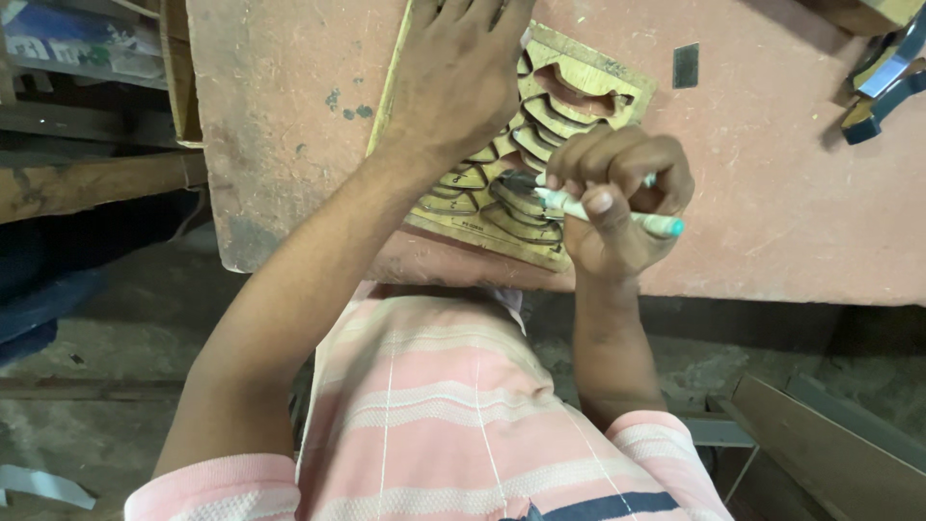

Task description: The person assembles small curved pieces by fitting a black strip onto a light-colored curved piece. They place the assembled pieces into a wooden mold with multiple slots and use a wooden block to press them into place. The person also uses pliers to adjust the pieces within the mold.

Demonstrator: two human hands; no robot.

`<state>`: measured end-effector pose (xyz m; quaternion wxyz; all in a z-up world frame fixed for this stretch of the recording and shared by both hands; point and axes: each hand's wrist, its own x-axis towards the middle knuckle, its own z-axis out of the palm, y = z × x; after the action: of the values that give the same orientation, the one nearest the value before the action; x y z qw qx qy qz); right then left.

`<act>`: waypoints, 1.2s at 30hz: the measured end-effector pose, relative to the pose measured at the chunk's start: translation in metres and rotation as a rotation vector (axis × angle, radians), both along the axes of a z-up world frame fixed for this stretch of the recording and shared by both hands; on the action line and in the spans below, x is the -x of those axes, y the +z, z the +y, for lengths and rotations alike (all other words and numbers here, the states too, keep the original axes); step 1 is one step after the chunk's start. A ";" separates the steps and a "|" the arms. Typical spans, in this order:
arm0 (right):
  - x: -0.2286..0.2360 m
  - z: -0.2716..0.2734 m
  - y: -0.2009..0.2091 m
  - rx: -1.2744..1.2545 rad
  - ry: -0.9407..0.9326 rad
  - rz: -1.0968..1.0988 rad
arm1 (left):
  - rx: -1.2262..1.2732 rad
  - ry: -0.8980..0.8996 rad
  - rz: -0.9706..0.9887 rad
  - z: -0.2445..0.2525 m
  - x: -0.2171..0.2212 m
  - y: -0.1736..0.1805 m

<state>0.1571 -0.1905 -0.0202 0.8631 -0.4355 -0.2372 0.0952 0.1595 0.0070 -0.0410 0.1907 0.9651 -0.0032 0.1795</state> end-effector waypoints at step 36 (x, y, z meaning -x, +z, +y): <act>-0.020 -0.038 0.001 -0.139 -0.144 0.335 | 0.001 -0.008 0.024 -0.001 0.002 0.008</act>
<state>0.1769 -0.2281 -0.0196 0.9232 -0.3687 -0.0643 0.0878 0.1572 0.0057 -0.0330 0.1921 0.9670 -0.0049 0.1672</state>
